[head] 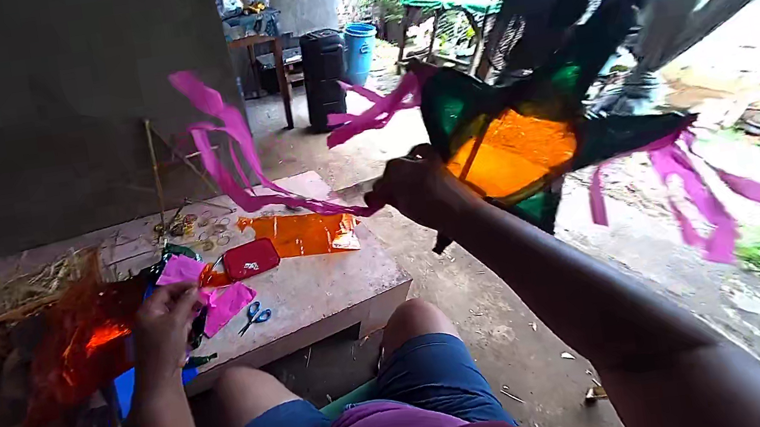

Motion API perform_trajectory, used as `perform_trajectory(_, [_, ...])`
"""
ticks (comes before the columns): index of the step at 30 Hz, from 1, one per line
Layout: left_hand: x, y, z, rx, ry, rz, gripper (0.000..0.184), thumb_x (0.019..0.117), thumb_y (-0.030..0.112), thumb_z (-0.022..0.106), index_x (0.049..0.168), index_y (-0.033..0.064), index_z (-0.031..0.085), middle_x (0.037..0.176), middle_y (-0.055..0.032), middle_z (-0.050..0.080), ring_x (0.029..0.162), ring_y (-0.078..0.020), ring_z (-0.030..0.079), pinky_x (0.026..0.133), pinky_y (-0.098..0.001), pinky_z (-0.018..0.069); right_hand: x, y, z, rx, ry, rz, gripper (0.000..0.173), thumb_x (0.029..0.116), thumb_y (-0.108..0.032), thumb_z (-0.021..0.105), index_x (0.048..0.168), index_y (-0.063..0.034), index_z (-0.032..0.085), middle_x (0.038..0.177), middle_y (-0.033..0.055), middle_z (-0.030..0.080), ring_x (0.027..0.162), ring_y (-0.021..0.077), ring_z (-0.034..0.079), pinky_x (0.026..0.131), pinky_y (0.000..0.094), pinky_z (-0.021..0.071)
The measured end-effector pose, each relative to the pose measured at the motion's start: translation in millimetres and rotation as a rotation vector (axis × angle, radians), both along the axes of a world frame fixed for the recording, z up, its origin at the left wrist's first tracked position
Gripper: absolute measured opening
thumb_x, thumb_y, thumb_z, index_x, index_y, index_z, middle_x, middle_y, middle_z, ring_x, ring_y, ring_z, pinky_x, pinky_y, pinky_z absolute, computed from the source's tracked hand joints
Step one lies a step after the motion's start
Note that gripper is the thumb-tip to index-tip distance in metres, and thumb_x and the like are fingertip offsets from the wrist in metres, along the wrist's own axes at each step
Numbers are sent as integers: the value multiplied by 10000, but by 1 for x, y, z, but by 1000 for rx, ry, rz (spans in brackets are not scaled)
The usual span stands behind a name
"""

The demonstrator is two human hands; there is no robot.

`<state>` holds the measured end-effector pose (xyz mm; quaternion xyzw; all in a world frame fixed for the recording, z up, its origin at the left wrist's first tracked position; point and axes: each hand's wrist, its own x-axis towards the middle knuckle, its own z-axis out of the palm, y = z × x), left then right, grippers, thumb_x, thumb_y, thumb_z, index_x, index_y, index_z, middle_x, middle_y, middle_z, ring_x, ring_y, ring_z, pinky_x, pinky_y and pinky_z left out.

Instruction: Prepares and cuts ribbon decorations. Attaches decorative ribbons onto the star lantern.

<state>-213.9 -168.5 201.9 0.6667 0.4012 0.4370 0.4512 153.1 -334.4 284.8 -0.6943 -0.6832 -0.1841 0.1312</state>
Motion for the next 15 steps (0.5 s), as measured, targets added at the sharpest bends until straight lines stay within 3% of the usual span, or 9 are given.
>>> perform_trajectory(4, [8,-16,-10,0,119,-149,214,1054,143,536,1120,-6,674,811,-32,668,571,-25,477,530,-210,401,-22,-23,-63,-45,199,50,123,981,-100,667,994,-32,769,963,218,718,980,424,688,1003,689,436])
perform_trajectory(7, [13,-17,-24,-162,62,-202,262,1088,142,449,1100,-5,665,770,-15,655,531,-12,454,503,-183,374,-34,-38,-104,-17,358,48,174,988,-141,652,1023,-41,790,975,218,732,969,420,697,992,703,425])
perform_trajectory(10, [12,-21,-26,-257,-107,-99,257,1066,112,376,1056,41,623,711,34,606,548,-10,505,526,-184,442,-42,-50,-134,4,481,31,176,976,-141,660,1033,-37,790,975,204,730,964,401,693,990,689,425])
perform_trajectory(11, [10,-20,-23,-251,-126,-66,274,1056,111,363,1102,28,621,745,28,603,578,-23,526,553,-207,468,-44,-53,-142,4,507,20,181,978,-152,661,1041,-41,789,979,196,729,967,390,692,992,681,427])
perform_trajectory(12, [7,-17,-19,-225,-132,-60,309,1049,111,351,1147,21,630,785,27,614,592,-22,520,558,-203,456,-46,-55,-149,14,524,13,186,976,-161,661,1041,-43,789,974,188,730,960,379,693,988,676,431])
perform_trajectory(15, [-8,2,-2,-117,-191,30,308,1037,86,349,1128,29,638,832,33,656,582,-3,495,521,-166,395,-49,-56,-162,30,565,8,187,969,-162,666,1040,-38,788,969,185,730,944,368,699,977,665,446])
